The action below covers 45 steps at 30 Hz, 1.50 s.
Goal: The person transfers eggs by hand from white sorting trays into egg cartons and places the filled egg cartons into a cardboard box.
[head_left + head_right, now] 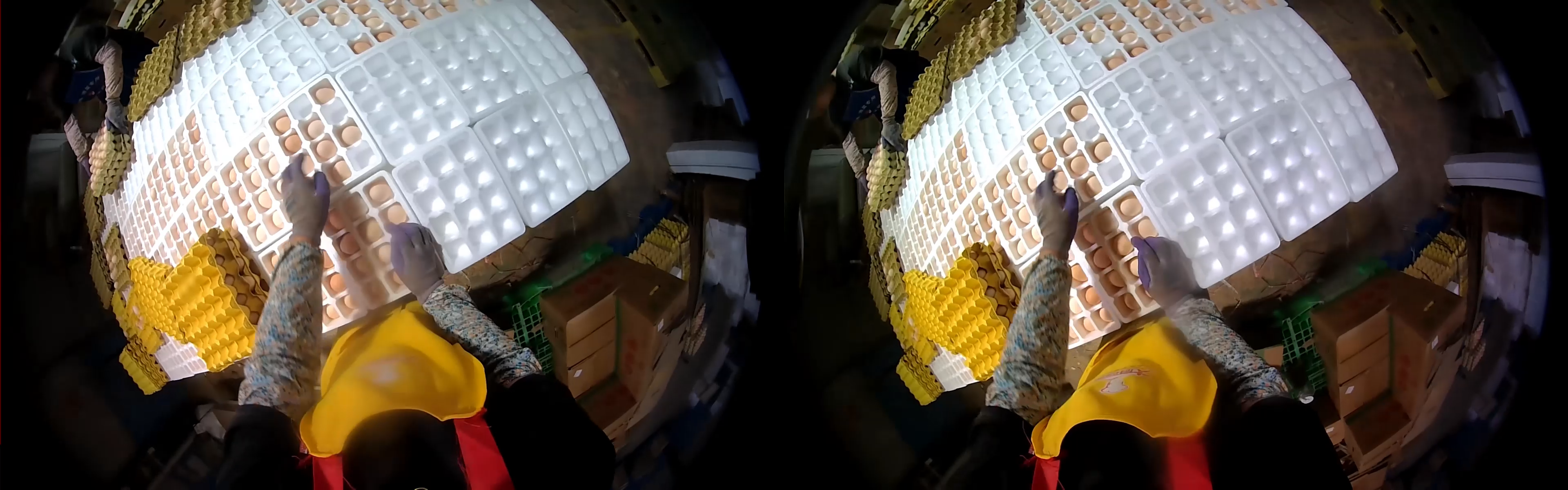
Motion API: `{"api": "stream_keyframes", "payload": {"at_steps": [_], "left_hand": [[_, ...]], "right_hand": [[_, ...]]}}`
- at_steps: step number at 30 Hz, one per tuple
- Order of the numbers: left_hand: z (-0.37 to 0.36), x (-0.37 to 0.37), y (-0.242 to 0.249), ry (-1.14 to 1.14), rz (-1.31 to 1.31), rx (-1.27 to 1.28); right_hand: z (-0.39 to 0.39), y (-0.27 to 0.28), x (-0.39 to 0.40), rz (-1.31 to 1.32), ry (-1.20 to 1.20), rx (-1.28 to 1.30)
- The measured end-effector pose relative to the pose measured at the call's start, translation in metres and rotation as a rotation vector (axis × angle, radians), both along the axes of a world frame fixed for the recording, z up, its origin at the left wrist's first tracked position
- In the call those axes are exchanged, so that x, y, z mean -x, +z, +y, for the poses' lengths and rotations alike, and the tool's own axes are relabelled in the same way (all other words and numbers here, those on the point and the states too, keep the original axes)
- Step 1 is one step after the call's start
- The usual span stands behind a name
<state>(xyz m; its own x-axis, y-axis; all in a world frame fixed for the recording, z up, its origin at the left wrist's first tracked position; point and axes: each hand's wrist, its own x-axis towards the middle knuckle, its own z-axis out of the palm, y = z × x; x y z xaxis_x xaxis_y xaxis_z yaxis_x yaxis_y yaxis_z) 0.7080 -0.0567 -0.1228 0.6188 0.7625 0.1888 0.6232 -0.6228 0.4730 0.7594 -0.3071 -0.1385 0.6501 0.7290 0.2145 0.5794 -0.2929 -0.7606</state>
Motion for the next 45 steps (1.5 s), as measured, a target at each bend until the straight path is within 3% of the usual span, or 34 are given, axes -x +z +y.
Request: {"api": "stream_keyframes", "payload": {"at_steps": [1,2,5,7,8,10,11,12,14,15,16,18,20,21,22,24,26,28,31,33,34,36,37,38,40,41,42,43,44,45], "left_hand": [[0.009,0.002,-0.002,-0.162,0.237,0.084],[0.007,0.007,-0.006,-0.152,0.332,0.083],[-0.008,0.039,0.025,-0.101,0.103,0.036],[-0.03,0.096,0.075,-0.07,0.07,-0.031],[-0.044,0.127,0.106,0.016,0.09,-0.095],[-0.051,0.225,0.124,0.239,0.149,-0.228],[-0.053,0.273,0.136,0.33,0.193,-0.123],[-0.055,0.309,0.144,0.407,0.214,0.001],[-0.063,0.358,0.129,0.318,0.769,0.165],[-0.066,0.376,0.109,0.26,0.621,0.074],[-0.065,0.377,0.106,0.229,0.611,-0.01],[-0.054,0.384,0.096,0.187,0.7,-0.15],[-0.045,0.395,0.124,0.132,0.622,-0.15],[-0.04,0.4,0.147,0.194,0.544,-0.095],[-0.027,0.41,0.172,0.199,0.528,-0.115],[-0.004,0.453,0.212,0.302,0.549,-0.214],[0.042,0.502,0.231,0.338,0.525,-0.274],[0.104,0.552,0.234,0.329,0.556,-0.327],[0.2,0.646,0.189,0.236,0.594,-0.365],[0.244,0.689,0.149,0.054,0.857,-0.388],[0.249,0.694,0.143,0.043,0.846,-0.381],[0.271,0.693,0.133,0.237,1.187,-0.231],[0.265,0.66,0.145,0.364,1.037,-0.027],[0.271,0.659,0.123,0.342,1.041,-0.016],[0.262,0.651,0.061,0.428,0.316,0.219],[0.234,0.617,0.077,0.537,0.677,0.15],[0.251,0.642,0.046,0.47,0.604,-0.005],[0.257,0.658,0.029,0.442,0.522,-0.085],[0.246,0.646,0.048,0.524,0.508,-0.044],[0.231,0.63,0.078,0.541,0.582,-0.071]], "right_hand": [[-0.001,0.001,0.001,-0.034,0.043,0.032],[-0.001,0.003,0.001,-0.038,0.053,0.043],[-0.002,0.005,-0.001,-0.025,0.091,0.084],[0.005,-0.001,0.007,0.343,-0.291,-0.238],[0.005,0.024,-0.002,0.071,-0.367,-0.017],[0.01,0.042,-0.017,0.252,-0.259,0.123],[0.023,0.016,-0.001,0.811,-0.239,-0.244],[0.043,0.033,0.011,0.902,-0.084,-0.238],[0.085,0.049,0.062,1.175,0.296,-0.114],[0.112,0.085,0.084,0.99,0.603,0.074],[0.132,0.104,0.113,0.746,0.797,0.066],[0.165,0.075,0.18,0.409,0.847,-0.018],[0.175,0.104,0.198,0.747,0.896,0.201],[0.17,0.091,0.207,0.447,0.829,-0.114],[0.166,0.133,0.197,0.526,0.788,-0.018],[0.152,0.124,0.189,0.476,0.622,-0.044],[0.137,0.092,0.174,0.19,0.571,-0.076],[0.124,0.11,0.17,0.346,0.5,0.054],[0.11,0.12,0.18,0.241,0.493,0.03],[0.099,0.127,0.186,0.19,0.492,0.074],[0.091,0.13,0.188,0.183,0.481,0.085],[0.085,0.134,0.19,0.157,0.451,0.174],[0.079,0.133,0.192,0.068,0.443,0.141],[0.078,0.134,0.198,0.075,0.43,0.159],[0.083,0.131,0.21,0.23,0.433,0.144],[0.092,0.125,0.212,0.005,0.612,0.067],[0.103,0.125,0.215,-0.231,0.791,-0.004],[0.117,0.143,0.236,0.15,0.71,0.141],[0.124,0.137,0.252,-0.085,0.78,0.046],[0.131,0.116,0.266,-0.106,0.817,-0.057]]}}
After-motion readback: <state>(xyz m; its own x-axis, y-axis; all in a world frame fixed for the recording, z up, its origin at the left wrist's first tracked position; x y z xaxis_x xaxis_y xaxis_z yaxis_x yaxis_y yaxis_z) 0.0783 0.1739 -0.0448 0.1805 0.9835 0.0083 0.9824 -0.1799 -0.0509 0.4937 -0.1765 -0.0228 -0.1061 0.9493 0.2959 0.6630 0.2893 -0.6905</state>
